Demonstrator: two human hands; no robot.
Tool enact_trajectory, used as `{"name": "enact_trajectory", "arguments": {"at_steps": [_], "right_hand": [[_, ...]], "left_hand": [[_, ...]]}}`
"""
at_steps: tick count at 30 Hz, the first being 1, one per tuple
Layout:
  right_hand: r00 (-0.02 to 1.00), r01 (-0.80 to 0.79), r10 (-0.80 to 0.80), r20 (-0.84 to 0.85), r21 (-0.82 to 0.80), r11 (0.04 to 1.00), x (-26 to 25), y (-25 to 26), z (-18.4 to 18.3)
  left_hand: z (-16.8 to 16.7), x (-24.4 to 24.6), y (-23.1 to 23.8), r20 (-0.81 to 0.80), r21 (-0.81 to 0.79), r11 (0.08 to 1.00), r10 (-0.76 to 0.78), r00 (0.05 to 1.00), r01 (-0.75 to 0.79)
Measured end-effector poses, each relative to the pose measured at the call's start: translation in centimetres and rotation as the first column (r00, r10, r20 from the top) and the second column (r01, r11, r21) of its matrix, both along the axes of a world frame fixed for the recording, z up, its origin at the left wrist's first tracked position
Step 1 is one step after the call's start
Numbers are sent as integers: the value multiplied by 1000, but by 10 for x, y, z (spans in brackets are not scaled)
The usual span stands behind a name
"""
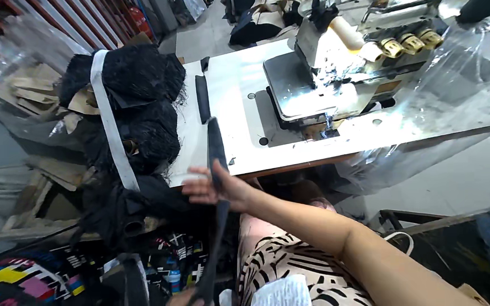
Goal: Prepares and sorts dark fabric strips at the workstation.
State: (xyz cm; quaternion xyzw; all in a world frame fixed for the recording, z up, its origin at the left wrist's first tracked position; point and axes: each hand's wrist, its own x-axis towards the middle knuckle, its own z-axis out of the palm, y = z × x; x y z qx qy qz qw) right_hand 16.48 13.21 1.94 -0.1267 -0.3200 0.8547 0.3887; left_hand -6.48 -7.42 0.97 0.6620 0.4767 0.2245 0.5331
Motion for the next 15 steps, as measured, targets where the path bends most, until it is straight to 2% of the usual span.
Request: {"name": "enact_trajectory", "arguments": {"at_steps": [1, 2, 3, 4, 5, 6, 7, 8, 9, 10, 11, 12, 14, 15], "right_hand": [[987, 158, -156, 27, -101, 982, -2, 10, 7], [956, 291, -281, 88, -132, 948, -6, 14, 10], [930, 347, -336, 151, -54, 936, -10, 9, 8], [922, 309, -326, 210, 109, 945, -13, -4, 2], [922, 174, -263, 286, 300, 938, -15, -24, -5], [909, -42, -162, 385, 470, 882, -14, -49, -13], [856, -316, -28, 516, 564, 763, -11, -73, -18], [752, -579, 95, 652, 585, 568, -9, -91, -24], [612, -772, 188, 768, 530, 350, -11, -102, -31], [506, -860, 235, 830, 466, 207, -12, -105, -38], [522, -852, 262, 812, 484, 198, -12, -102, -50], [625, -778, 293, 724, 544, 315, -11, -94, -61], [804, -577, 355, 478, 480, 661, -4, -66, -58], [878, -453, 321, 356, 399, 797, -1, -50, -50]], "left_hand": [[-3, 2, 0, -158, 9, 997, 77, 984, -77], [-8, 4, 1, -250, 40, 986, 165, 954, -161], [-14, 6, 4, -268, 64, 971, 239, 933, -230], [-21, 8, 8, -226, 82, 953, 304, 925, -293], [-26, 12, 13, -133, 78, 931, 364, 922, -357], [-28, 19, 18, -3, 51, 910, 412, 911, -411], [-26, 29, 24, 147, 4, 895, 441, 885, -447], [-23, 39, 30, 291, -45, 891, 444, 848, -451], [-18, 48, 36, 388, -78, 897, 430, 815, -436], [-14, 56, 39, 443, -87, 900, 418, 793, -427], [-9, 61, 38, 458, -81, 897, 420, 783, -434], [-4, 61, 34, 439, -47, 896, 416, 796, -442], [2, 50, 21, 380, -11, 913, 381, 843, -408], [2, 38, 14, 371, -52, 941, 328, 869, -333]]}}
